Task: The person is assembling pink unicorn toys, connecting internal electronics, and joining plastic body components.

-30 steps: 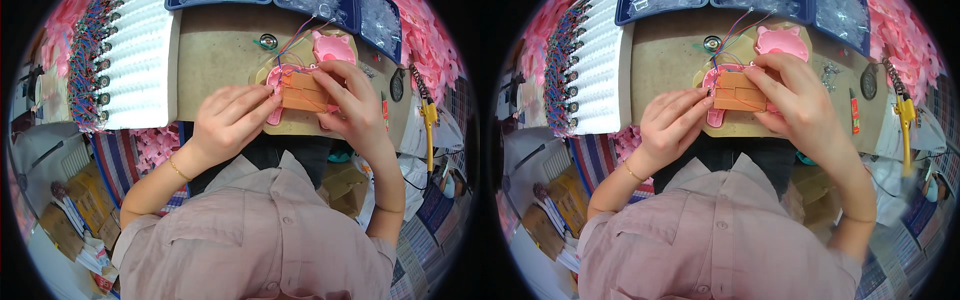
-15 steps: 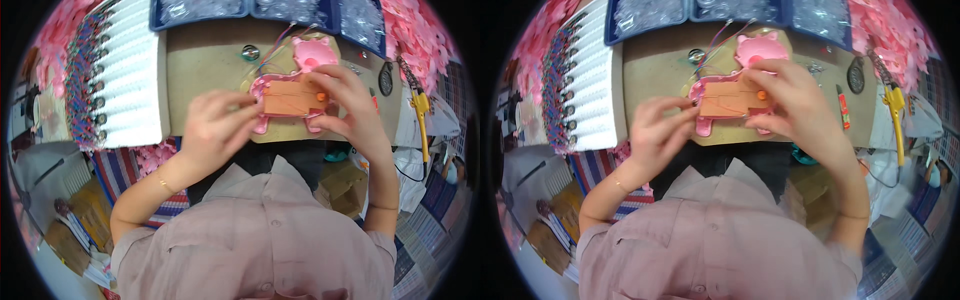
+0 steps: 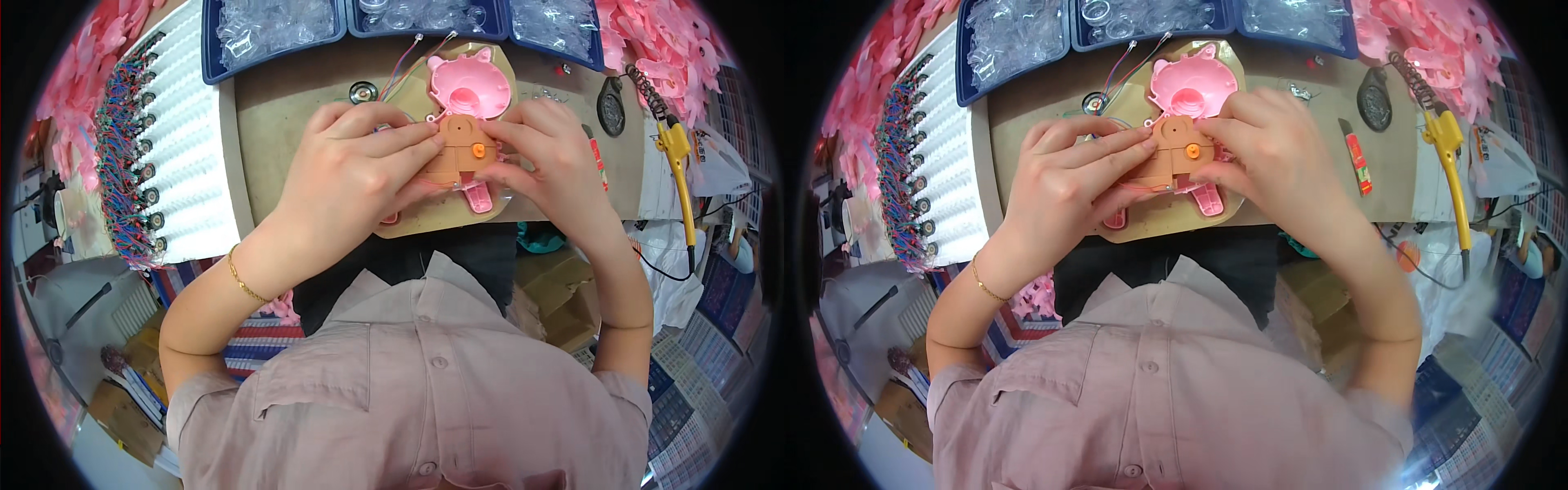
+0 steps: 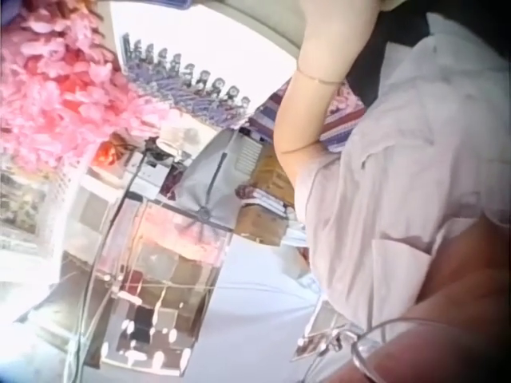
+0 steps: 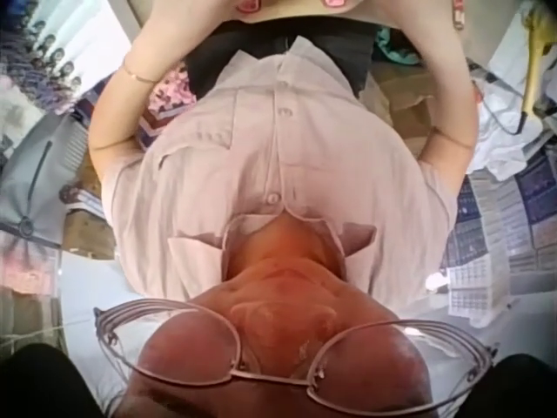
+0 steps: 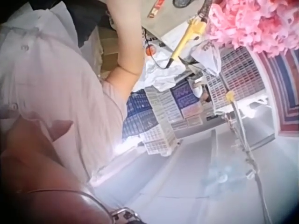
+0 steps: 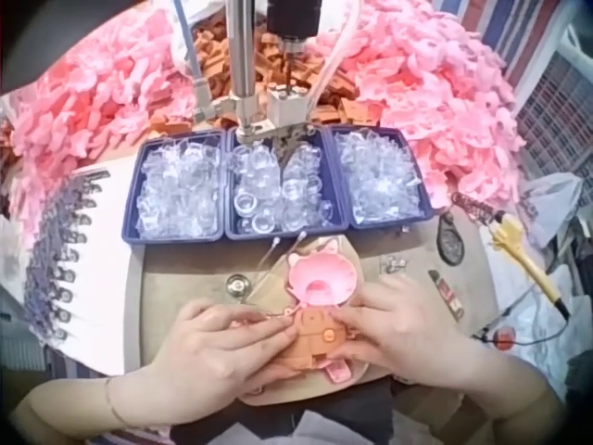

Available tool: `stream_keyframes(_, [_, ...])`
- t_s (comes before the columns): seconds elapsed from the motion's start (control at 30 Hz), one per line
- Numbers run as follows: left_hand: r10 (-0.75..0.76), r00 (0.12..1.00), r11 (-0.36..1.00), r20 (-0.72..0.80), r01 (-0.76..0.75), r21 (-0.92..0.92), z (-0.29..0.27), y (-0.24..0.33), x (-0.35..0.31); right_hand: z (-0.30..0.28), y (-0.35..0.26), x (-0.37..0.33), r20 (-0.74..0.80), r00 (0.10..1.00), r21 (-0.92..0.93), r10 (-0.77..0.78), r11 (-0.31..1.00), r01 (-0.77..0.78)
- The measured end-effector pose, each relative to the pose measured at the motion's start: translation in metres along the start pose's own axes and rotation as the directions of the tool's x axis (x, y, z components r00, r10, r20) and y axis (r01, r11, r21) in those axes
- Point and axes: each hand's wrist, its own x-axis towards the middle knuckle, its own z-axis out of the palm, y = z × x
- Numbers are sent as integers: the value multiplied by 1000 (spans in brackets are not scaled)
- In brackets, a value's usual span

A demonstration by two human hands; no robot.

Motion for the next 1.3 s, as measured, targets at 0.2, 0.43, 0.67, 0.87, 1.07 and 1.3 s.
stream_keyframes(0.2, [-181, 982, 982, -49, 179, -54, 13, 6, 4, 20, -17, -11, -190, 960, 156, 206, 972, -178])
stream_keyframes(0.43, [-82, 984, 996, -156, 88, 30, 15, 10, -2, 23, -16, -3, -210, 968, 121, 136, 986, -113])
stream_keyframes(0.67, [-32, 996, 988, -82, 44, 149, 13, 19, -8, 5, 1, 2, -143, 989, 132, 36, 991, -17])
stream_keyframes(0.87, [23, 996, 974, -83, -4, 227, 18, 17, -13, 1, 0, 2, -6, 996, -79, -85, 993, 85])
stream_keyframes(1.07, [34, 994, 973, -99, -10, 230, 18, 20, -13, 5, -4, -6, -27, 999, -92, -42, 995, 40])
stream_keyframes(1.3, [47, 992, 977, -121, -21, 212, 26, 19, -15, 19, -5, -17, -129, 988, -56, 87, 994, -95])
